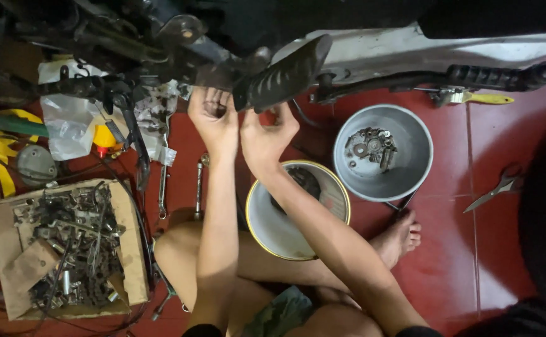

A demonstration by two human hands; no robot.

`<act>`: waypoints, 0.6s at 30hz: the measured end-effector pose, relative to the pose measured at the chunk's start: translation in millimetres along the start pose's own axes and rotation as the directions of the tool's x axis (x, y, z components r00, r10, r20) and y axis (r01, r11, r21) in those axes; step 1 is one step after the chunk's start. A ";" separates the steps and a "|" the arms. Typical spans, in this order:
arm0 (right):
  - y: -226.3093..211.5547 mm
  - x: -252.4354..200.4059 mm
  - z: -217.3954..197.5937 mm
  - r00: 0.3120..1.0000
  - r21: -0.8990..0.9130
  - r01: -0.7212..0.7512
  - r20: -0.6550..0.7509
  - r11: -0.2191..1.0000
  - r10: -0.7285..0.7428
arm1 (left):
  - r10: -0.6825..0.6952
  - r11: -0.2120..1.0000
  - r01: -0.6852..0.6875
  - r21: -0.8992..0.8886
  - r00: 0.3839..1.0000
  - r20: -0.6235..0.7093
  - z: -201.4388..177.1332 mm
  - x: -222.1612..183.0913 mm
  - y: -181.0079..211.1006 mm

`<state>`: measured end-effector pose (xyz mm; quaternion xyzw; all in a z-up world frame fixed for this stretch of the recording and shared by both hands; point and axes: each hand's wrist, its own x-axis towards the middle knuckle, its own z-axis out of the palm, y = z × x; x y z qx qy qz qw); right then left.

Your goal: The person is disassembling exterior components of a motorcycle, removing screws with tools and handling the parts for cleaning.

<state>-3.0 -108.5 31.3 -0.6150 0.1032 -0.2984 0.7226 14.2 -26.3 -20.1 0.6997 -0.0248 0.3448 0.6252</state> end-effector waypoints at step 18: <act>-1.3 -2.3 12.7 0.962 0.054 -0.261 -0.064 0.964 0.264 | -0.068 0.969 0.115 0.221 0.975 -0.212 7.7 -0.4 24.5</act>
